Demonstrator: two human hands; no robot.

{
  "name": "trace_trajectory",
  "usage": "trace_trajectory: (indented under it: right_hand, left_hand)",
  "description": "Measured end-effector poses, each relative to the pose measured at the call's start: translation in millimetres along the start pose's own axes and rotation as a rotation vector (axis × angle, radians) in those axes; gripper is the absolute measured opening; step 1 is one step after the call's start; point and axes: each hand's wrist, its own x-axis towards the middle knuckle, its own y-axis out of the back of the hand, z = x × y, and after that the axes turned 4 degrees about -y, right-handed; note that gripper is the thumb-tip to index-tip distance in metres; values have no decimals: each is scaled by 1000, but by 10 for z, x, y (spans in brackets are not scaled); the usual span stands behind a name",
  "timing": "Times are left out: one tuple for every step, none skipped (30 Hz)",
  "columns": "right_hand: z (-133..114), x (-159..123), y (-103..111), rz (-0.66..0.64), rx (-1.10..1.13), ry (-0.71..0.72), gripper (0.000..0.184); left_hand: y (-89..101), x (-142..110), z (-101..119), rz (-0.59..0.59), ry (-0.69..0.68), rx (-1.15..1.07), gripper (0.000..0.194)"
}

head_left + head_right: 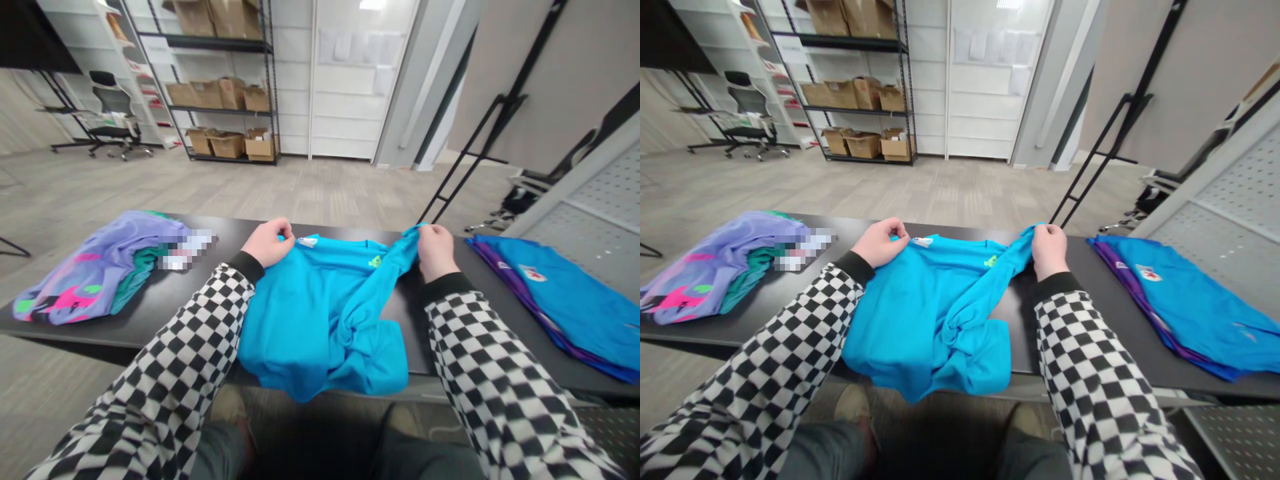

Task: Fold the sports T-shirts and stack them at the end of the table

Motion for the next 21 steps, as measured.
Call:
trace_trajectory:
  right_hand:
    - [-7,-13,24,31,-79,85,27]
    - [-23,-46,35,48,-160,187,38]
    - [-49,-98,32,46,-230,298,50]
    - [-80,-167,15,15,-277,409,58]
    - [-112,-248,-13,-49,-298,503,63]
    - [-140,-333,-49,-145,-311,582,62]
    - [-159,-413,-88,-265,-331,637,59]
    - [-168,-481,-125,-392,-364,662,54]
    - [-166,-529,-154,-509,-415,654,50]
    - [-156,-554,-171,-599,-481,619,48]
    - [-141,-555,-173,-650,-551,569,49]
    - [-129,-536,-159,-663,-615,514,50]
    - [-125,-504,-130,-652,-671,459,51]
    - [-134,-469,-90,-635,-721,407,49]
    - [-160,-439,-44,-626,-771,360,44]
    - [-202,-424,2,-637,-820,319,37]
    - [-258,-429,42,-677,-863,290,30]
    - [-323,-461,71,-744,-892,274,25]
    - [-392,-520,87,-818,-898,274,23]
    - [-458,-606,87,-883,-874,290,23]
    - [-519,-716,72,-927,-814,316,24]
  left_hand:
    - [-24,-4,17,-12,11,-13,15]
    - [-55,-10,38,-34,24,-14,23]
    - [-90,-17,62,-64,30,0,32]
    - [-126,-25,88,-101,26,25,39]
    - [-160,-32,116,-147,11,58,42]
    - [-190,-38,141,-204,-11,95,44]
    - [-215,-42,163,-273,-33,127,45]
    - [-231,-45,177,-347,-49,151,48]
    - [-239,-48,181,-412,-51,169,52]
    - [-237,-50,173,-454,-36,183,60]
    - [-227,-53,155,-474,-7,194,68]
    - [-211,-56,128,-474,31,201,76]
    - [-190,-61,97,-463,71,206,82]
    - [-168,-66,69,-447,111,220,86]
    - [-147,-70,50,-423,152,250,87]
    - [-133,-74,49,-392,192,298,86]
    - [-130,-76,69,-347,225,358,83]
    - [-140,-77,115,-286,237,409,80]
    - [-168,-76,185,-219,218,423,75]
    - [-215,-77,276,-157,168,375,70]
    - [-282,-80,381,-118,104,249,65]
